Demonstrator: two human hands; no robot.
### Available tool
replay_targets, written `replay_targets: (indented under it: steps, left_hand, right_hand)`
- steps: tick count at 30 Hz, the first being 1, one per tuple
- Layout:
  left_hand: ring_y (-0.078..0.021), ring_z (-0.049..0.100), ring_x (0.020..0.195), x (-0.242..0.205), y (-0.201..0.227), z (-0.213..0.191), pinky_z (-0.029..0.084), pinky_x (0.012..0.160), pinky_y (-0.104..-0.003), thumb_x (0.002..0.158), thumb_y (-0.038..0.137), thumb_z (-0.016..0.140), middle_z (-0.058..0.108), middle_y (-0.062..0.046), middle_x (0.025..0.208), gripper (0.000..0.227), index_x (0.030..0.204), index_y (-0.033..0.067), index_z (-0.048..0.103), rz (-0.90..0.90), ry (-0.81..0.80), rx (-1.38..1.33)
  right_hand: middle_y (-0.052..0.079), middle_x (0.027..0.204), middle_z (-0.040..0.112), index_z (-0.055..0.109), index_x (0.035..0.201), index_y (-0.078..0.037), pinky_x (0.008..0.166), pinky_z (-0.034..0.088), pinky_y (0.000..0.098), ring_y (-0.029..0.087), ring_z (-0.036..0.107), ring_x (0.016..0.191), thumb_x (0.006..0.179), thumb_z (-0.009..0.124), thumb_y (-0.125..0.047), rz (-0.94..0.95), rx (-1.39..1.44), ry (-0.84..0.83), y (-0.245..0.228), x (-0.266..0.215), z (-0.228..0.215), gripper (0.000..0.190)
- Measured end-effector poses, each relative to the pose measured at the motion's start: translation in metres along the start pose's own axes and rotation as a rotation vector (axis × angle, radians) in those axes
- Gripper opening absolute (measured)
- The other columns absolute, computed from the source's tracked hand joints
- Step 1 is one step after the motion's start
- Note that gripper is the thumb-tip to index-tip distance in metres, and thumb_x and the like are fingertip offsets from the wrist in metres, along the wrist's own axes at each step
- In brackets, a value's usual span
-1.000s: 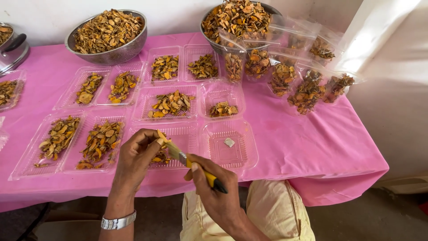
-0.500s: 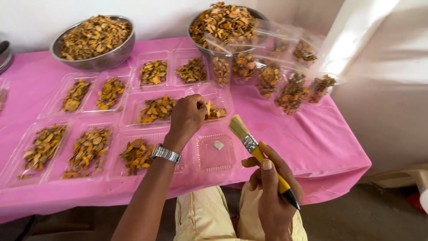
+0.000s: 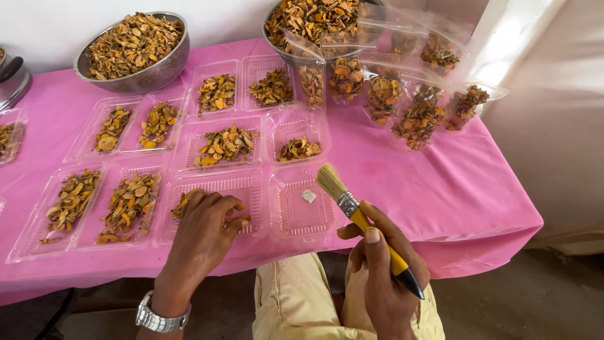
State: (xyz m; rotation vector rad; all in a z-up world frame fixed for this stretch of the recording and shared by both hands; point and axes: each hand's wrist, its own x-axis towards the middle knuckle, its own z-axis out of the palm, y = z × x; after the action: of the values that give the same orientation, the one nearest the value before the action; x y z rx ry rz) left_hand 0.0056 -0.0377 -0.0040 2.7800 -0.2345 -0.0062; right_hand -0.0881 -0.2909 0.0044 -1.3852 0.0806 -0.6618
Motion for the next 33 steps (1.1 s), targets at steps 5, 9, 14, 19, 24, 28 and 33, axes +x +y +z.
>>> replay_targets:
  steps: [5, 9, 14, 19, 24, 28, 33]
  left_hand:
    - [-0.0215, 0.052, 0.105, 0.003, -0.011, 0.016, 0.041, 0.097, -0.044, 0.092, 0.017, 0.066, 0.070, 0.003, 0.099, 0.004, 0.091, 0.0176, 0.070, 0.037, 0.019, 0.053]
    - [-0.0218, 0.055, 0.094, 0.004, -0.020, 0.018, 0.042, 0.090, -0.040, 0.086, 0.006, 0.064, 0.073, 0.002, 0.086, 0.011, 0.083, 0.0155, 0.061, 0.058, 0.080, -0.009]
    - [-0.0223, 0.053, 0.088, -0.001, -0.021, 0.011, 0.043, 0.087, -0.039, 0.084, -0.003, 0.055, 0.069, -0.002, 0.078, 0.015, 0.083, 0.0123, 0.053, 0.079, 0.147, -0.125]
    - [-0.0154, 0.068, 0.090, -0.006, -0.004, -0.013, 0.054, 0.082, -0.030, 0.090, 0.018, 0.074, 0.073, -0.002, 0.092, 0.008, 0.091, 0.0109, 0.071, -0.149, 0.123, -0.675]
    - [-0.0136, 0.063, 0.076, -0.001, 0.003, -0.017, 0.053, 0.069, -0.027, 0.090, 0.019, 0.074, 0.071, -0.004, 0.085, 0.011, 0.091, 0.0091, 0.071, -0.032, 0.093, -0.878]
    - [-0.0102, 0.052, 0.065, 0.035, 0.038, -0.023, 0.046, 0.057, -0.020, 0.096, 0.016, 0.072, 0.064, -0.001, 0.084, 0.006, 0.094, 0.0124, 0.067, -0.081, 0.051, -0.679]
    - [-0.0147, 0.067, 0.066, 0.122, 0.050, 0.013, 0.057, 0.056, -0.025, 0.095, 0.002, 0.066, 0.075, -0.007, 0.090, 0.008, 0.091, 0.0094, 0.068, 0.101, 0.157, -0.477]
  right_hand:
    - [0.016, 0.081, 0.079, 0.070, 0.124, 0.000, 0.050, 0.049, 0.0209, 0.013, 0.056, 0.046, 0.101, 0.053, -0.026, -0.029, -0.097, -0.073, -0.005, -0.006, 0.006, 0.039]
    - [0.016, 0.081, 0.080, 0.070, 0.124, 0.000, 0.048, 0.049, 0.0199, 0.011, 0.055, 0.045, 0.101, 0.054, -0.023, -0.074, -0.066, -0.118, 0.000, -0.009, 0.013, 0.036]
    - [0.013, 0.080, 0.079, 0.069, 0.124, -0.001, 0.047, 0.048, 0.0184, 0.009, 0.053, 0.046, 0.101, 0.054, -0.018, -0.083, -0.046, -0.173, 0.011, -0.014, 0.026, 0.033]
    - [0.015, 0.086, 0.080, 0.066, 0.128, 0.001, 0.045, 0.051, 0.0181, 0.008, 0.055, 0.047, 0.101, 0.057, -0.017, -0.120, 0.021, -0.291, 0.020, -0.021, 0.037, 0.034]
    - [0.016, 0.093, 0.082, 0.065, 0.129, 0.002, 0.050, 0.055, 0.0187, 0.008, 0.058, 0.049, 0.102, 0.057, -0.023, -0.152, -0.004, -0.421, 0.023, -0.024, 0.043, 0.037]
    - [0.014, 0.085, 0.082, 0.068, 0.130, -0.003, 0.042, 0.048, 0.0182, 0.006, 0.055, 0.050, 0.098, 0.059, -0.018, -0.010, -0.003, -0.285, 0.027, -0.016, 0.029, 0.036]
    - [0.019, 0.087, 0.080, 0.068, 0.126, 0.000, 0.048, 0.052, 0.0218, 0.012, 0.056, 0.048, 0.102, 0.053, -0.017, -0.067, -0.068, -0.097, -0.001, -0.003, 0.017, 0.033]
